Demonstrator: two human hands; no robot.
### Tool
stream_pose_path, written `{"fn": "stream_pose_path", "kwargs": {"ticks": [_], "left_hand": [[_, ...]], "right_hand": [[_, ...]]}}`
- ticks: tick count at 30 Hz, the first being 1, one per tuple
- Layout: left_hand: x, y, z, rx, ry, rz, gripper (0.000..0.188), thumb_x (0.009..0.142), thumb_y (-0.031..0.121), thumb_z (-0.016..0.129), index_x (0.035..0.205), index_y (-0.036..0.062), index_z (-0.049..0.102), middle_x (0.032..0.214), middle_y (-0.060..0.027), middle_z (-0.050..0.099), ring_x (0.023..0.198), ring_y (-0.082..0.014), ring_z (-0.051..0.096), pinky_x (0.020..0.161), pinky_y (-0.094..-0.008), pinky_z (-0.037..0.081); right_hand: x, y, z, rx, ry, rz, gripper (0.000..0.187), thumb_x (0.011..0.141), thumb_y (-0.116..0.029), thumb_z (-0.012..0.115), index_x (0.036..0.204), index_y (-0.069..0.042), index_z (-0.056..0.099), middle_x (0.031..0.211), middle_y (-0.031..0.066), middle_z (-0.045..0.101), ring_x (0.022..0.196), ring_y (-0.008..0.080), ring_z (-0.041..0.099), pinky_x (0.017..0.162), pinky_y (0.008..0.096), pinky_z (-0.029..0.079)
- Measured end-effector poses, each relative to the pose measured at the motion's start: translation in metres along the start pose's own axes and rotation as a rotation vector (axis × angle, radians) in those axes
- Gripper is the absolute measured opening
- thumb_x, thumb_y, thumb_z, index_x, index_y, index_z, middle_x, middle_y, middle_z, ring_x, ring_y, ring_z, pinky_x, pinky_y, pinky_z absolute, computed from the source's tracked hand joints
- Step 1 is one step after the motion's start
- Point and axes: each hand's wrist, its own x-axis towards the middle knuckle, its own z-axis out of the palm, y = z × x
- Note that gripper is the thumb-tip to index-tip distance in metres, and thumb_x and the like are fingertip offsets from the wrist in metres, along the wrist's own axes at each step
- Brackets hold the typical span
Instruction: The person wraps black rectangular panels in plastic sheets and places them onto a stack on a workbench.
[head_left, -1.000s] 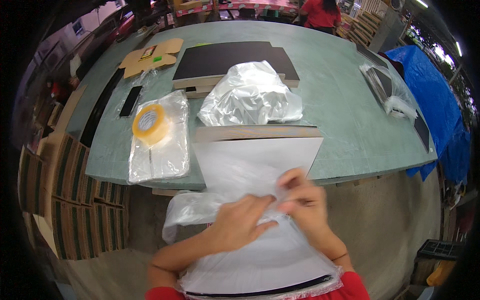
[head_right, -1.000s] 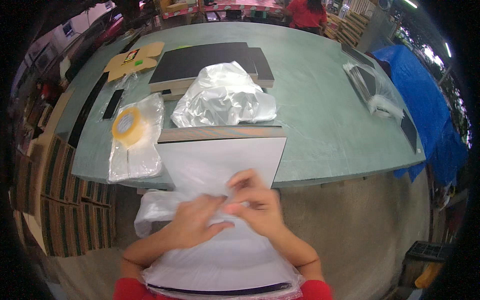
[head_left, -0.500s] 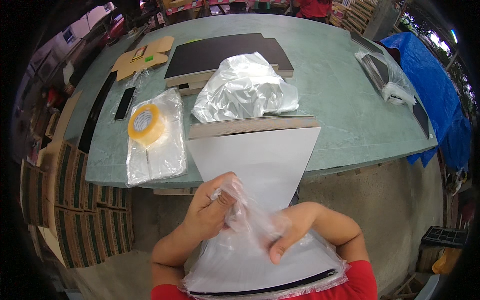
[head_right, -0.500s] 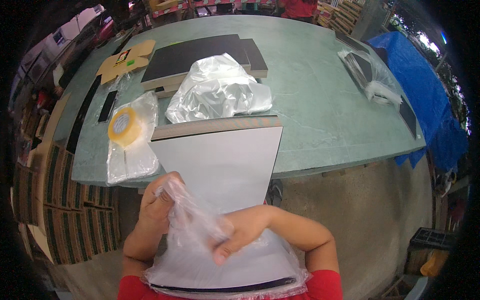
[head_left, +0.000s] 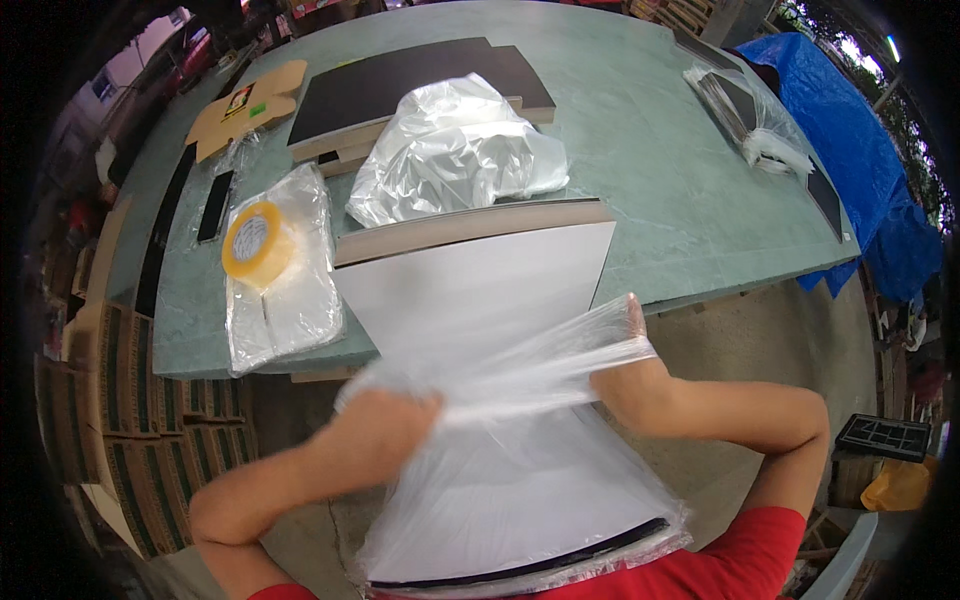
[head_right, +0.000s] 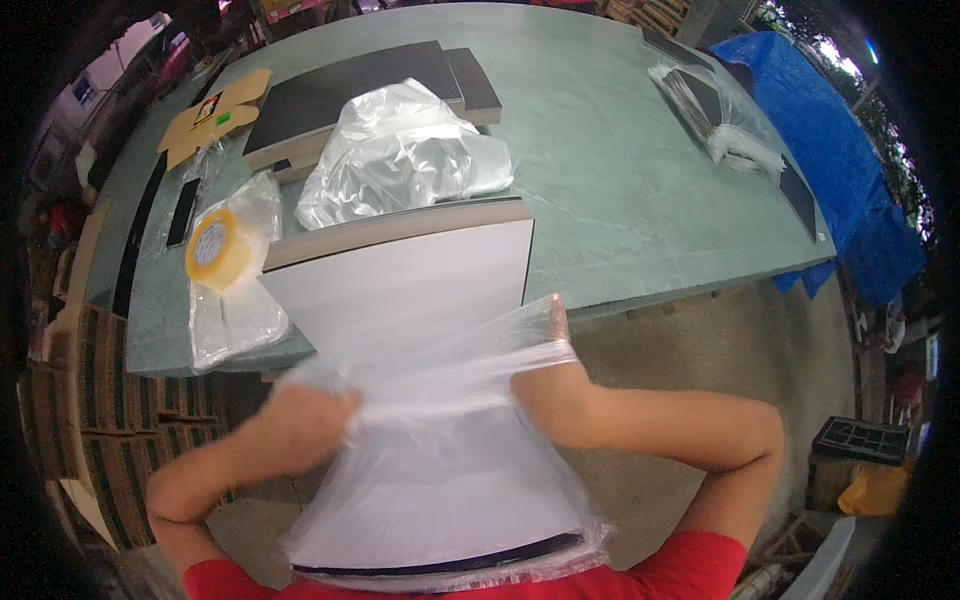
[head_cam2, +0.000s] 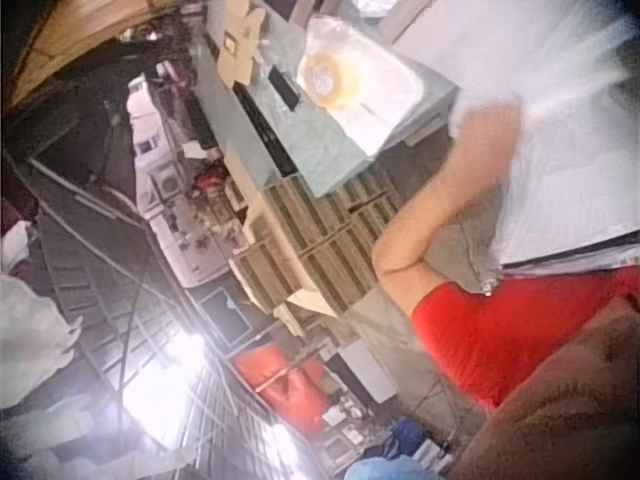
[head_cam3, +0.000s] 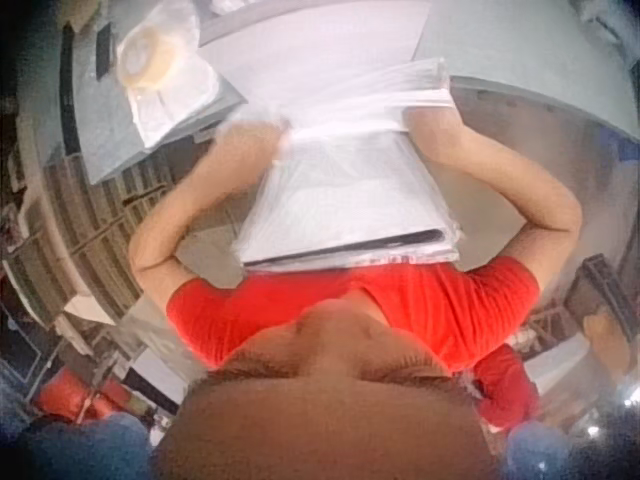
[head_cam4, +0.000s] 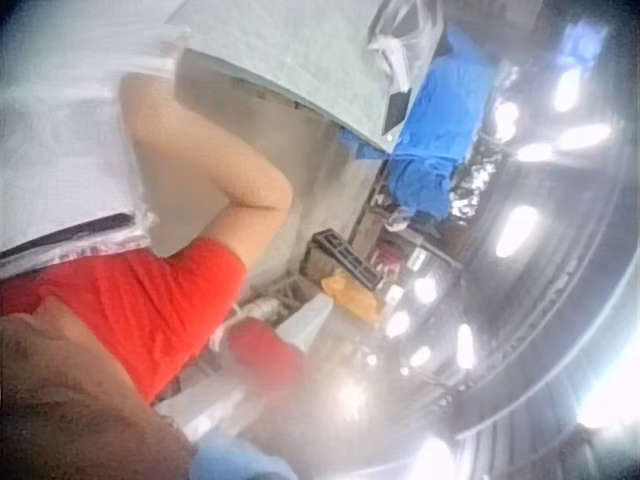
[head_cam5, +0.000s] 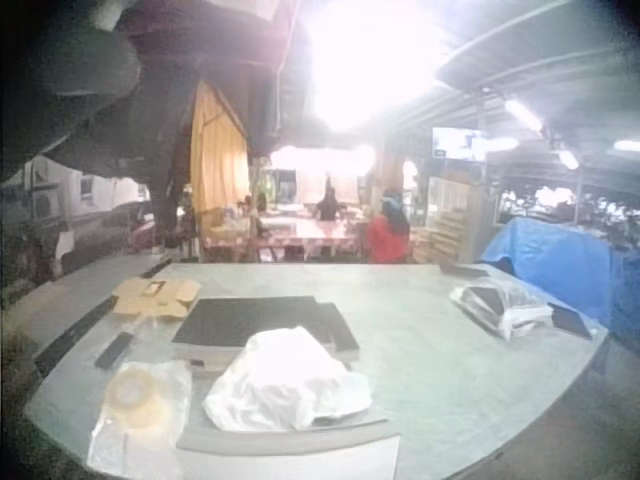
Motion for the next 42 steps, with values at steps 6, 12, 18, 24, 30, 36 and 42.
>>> {"fn": "stream_pose_path", "kwargs": {"ticks": [6,12,18,24,30,36,42], "left_hand": [[0.011,0.043,0.003,0.172,0.203,0.526,0.01,0.067,0.012,0.05,0.069,0.0023,0.052,0.065,-0.012,0.055,0.055,-0.0216,0.057,0.043,-0.03,0.044],[0.006,-0.003,0.007,0.229,0.104,-0.124,0.004,0.066,0.009,0.051,0.067,0.0053,0.051,0.057,-0.0085,0.055,0.052,-0.0186,0.057,0.041,-0.0298,0.043],[-0.002,0.029,0.003,0.417,0.057,-0.141,0.008,0.062,0.007,0.056,0.07,0.0057,0.055,0.058,-0.008,0.057,0.052,-0.0178,0.058,0.043,-0.0282,0.044],[-0.003,-0.002,0.014,0.402,-0.005,-0.382,0.004,0.061,0.007,0.057,0.063,0.0098,0.058,0.059,-0.006,0.058,0.055,-0.0172,0.059,0.043,-0.0289,0.042],[-0.017,0.02,-0.009,0.461,0.046,-0.451,0.007,0.064,0.009,0.055,0.069,0.012,0.06,0.063,-0.0032,0.059,0.058,-0.017,0.058,0.044,-0.0305,0.041],[-0.009,-0.027,0.038,0.023,0.456,-0.293,0.012,0.069,0.011,0.049,0.079,0.0086,0.056,0.075,-0.0059,0.057,0.069,-0.0168,0.054,0.054,-0.0281,0.04],[-0.009,0.023,-0.023,0.46,0.214,-0.351,0.008,0.065,0.011,0.054,0.071,0.0052,0.054,0.066,-0.0075,0.058,0.06,-0.0184,0.059,0.048,-0.0282,0.045]], "right_hand": [[0.017,0.014,0.004,0.353,0.409,0.238,0.032,0.068,-0.011,0.049,0.098,0.001,0.056,0.08,0.0136,0.058,0.09,0.031,0.052,0.1,0.0555,0.013],[0.003,0.009,0.012,-0.14,0.066,0.118,0.028,0.07,-0.011,0.047,0.096,-0.002,0.055,0.082,0.0112,0.056,0.091,0.0252,0.051,0.103,0.0468,0.015],[0.006,0.022,0.047,0.403,0.543,0.064,0.024,0.072,-0.016,0.046,0.088,-0.006,0.061,0.092,0.0094,0.057,0.094,0.0241,0.048,0.101,0.0516,0.011],[0.0,-0.012,-0.003,-0.112,0.006,0.011,0.027,0.07,-0.02,0.049,0.09,-0.006,0.06,0.097,0.0115,0.055,0.094,0.0286,0.047,0.083,0.0522,0.03],[-0.03,-0.008,-0.021,0.246,0.235,-0.169,0.033,0.067,-0.019,0.052,0.094,-0.002,0.057,0.096,0.0122,0.052,0.09,0.0258,0.049,0.074,0.0398,0.039],[-0.048,-0.034,-0.083,0.251,0.161,-0.928,0.015,0.065,-0.017,0.05,0.066,-0.003,0.056,0.07,0.0056,0.053,0.07,0.0194,0.053,0.073,0.0294,0.042],[-0.015,0.033,-0.043,-0.139,0.03,-0.047,0.01,0.062,-0.012,0.054,0.062,-0.003,0.058,0.064,0.0079,0.055,0.074,0.0212,0.051,0.075,0.0326,0.036]]}}
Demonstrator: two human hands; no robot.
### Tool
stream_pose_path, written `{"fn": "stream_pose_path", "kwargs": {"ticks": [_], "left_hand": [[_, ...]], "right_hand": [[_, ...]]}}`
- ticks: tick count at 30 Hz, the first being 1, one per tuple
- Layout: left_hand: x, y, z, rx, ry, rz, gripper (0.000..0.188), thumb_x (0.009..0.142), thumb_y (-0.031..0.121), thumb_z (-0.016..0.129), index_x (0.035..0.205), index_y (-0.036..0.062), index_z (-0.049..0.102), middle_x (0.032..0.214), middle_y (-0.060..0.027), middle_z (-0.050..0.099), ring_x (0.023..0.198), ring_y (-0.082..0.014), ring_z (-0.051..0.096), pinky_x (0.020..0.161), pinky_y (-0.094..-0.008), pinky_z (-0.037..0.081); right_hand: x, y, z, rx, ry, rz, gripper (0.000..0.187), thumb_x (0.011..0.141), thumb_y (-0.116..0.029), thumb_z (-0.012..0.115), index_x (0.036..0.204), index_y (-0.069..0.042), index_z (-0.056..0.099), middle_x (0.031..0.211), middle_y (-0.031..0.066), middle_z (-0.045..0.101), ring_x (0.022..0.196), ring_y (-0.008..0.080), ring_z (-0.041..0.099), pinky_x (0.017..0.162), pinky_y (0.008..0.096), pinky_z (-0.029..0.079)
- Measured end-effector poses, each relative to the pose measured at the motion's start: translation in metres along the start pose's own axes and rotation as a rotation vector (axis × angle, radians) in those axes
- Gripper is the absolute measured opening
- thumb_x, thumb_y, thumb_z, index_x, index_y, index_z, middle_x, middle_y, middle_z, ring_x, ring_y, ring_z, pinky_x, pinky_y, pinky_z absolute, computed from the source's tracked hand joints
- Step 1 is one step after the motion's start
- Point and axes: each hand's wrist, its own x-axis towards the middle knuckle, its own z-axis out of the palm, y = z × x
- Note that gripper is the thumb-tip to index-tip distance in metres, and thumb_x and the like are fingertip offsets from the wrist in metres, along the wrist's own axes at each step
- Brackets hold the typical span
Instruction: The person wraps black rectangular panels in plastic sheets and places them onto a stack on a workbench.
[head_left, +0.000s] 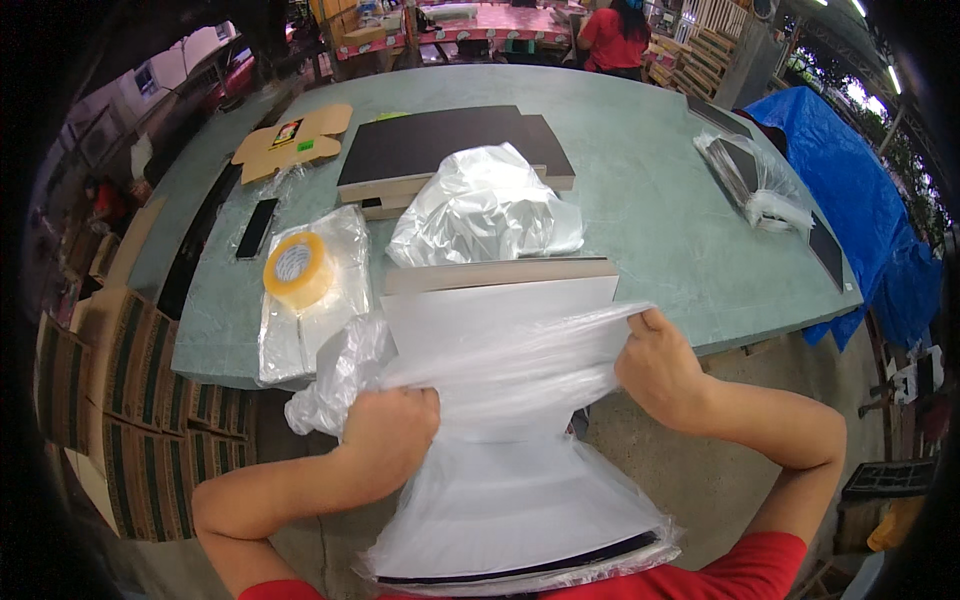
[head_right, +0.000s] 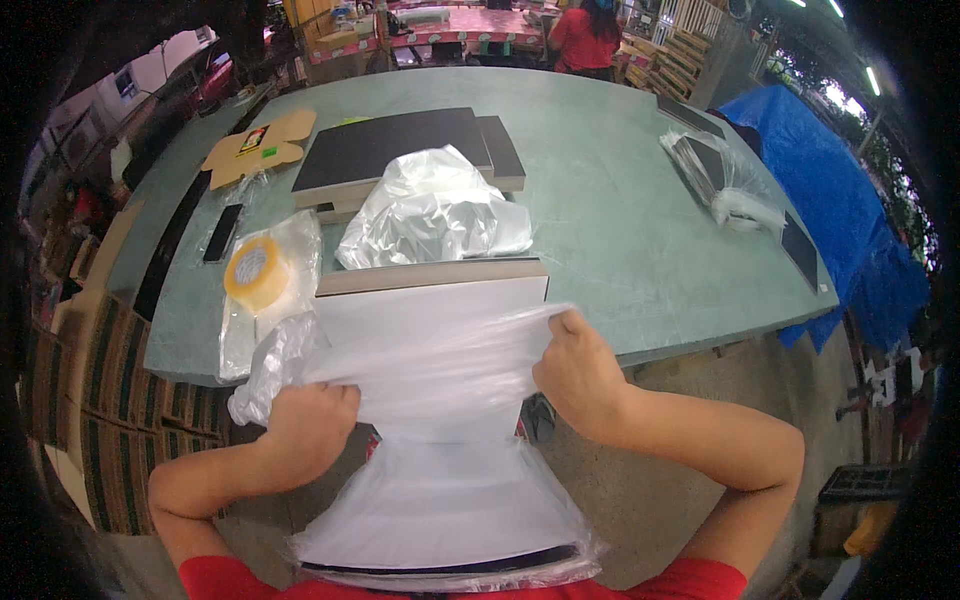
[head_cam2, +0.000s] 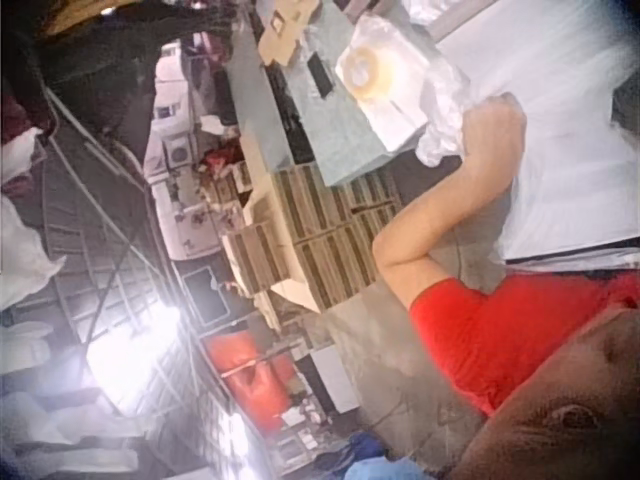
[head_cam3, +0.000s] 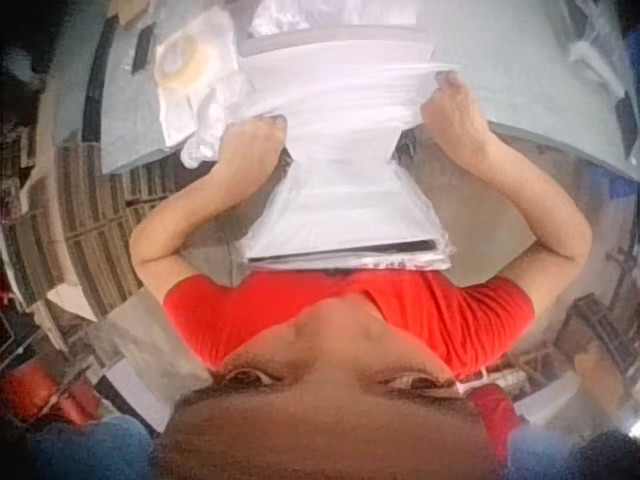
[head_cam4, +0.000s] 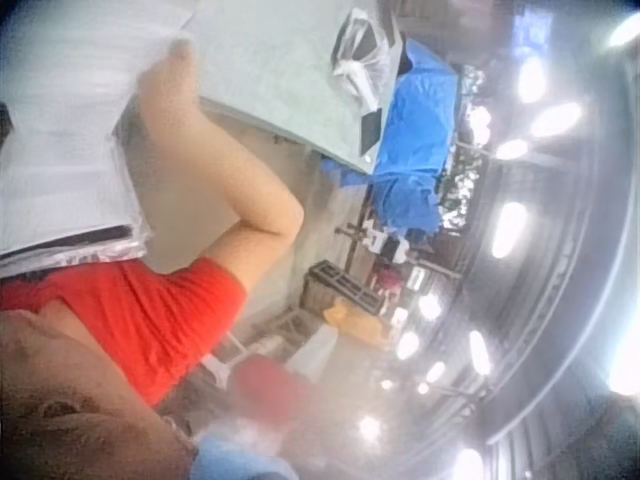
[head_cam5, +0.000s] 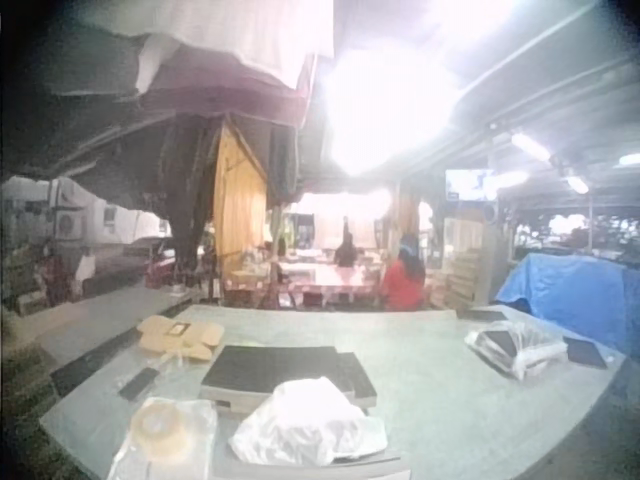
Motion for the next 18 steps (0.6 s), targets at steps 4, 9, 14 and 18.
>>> {"fn": "stream_pose_path", "kwargs": {"ticks": [4,9,14,18], "left_hand": [[0.0,-0.021,0.008,0.026,0.127,-0.119,0.006,0.064,0.011,0.054,0.068,0.0056,0.054,0.063,-0.008,0.057,0.06,-0.0186,0.059,0.047,-0.0294,0.045],[-0.008,-0.024,0.078,-0.277,0.023,0.014,0.007,0.065,0.012,0.054,0.064,0.0052,0.054,0.071,-0.0153,0.057,0.062,-0.0289,0.058,0.051,-0.0394,0.046],[-0.018,-0.012,0.016,-1.258,0.416,0.16,0.012,0.073,0.011,0.056,0.066,0.0013,0.051,0.06,-0.0119,0.053,0.066,-0.0259,0.058,0.057,-0.0326,0.045],[0.002,-0.088,0.067,-0.856,0.918,-0.863,0.028,0.065,-0.004,0.055,0.093,0.0025,0.054,0.084,-0.0114,0.058,0.08,-0.0226,0.056,0.063,-0.0276,0.046]], "right_hand": [[-0.001,-0.016,-0.009,-0.053,0.036,0.035,0.008,0.065,-0.014,0.054,0.063,-0.008,0.06,0.065,0.0059,0.055,0.075,0.021,0.05,0.071,0.031,0.035],[-0.01,0.005,-0.02,0.512,0.637,0.012,0.013,0.061,-0.009,0.056,0.072,-0.005,0.051,0.065,0.0063,0.05,0.072,0.0204,0.05,0.065,0.0315,0.039],[0.017,0.048,0.035,1.335,1.442,0.766,0.022,0.059,0.007,0.053,0.077,-0.005,0.05,0.072,0.0046,0.051,0.058,0.016,0.048,0.051,0.0233,0.038],[0.047,-0.023,0.032,1.018,1.108,0.46,0.043,0.05,0.013,0.05,0.09,-0.003,0.052,0.085,0.0077,0.056,0.067,0.0233,0.054,0.056,0.029,0.043]]}}
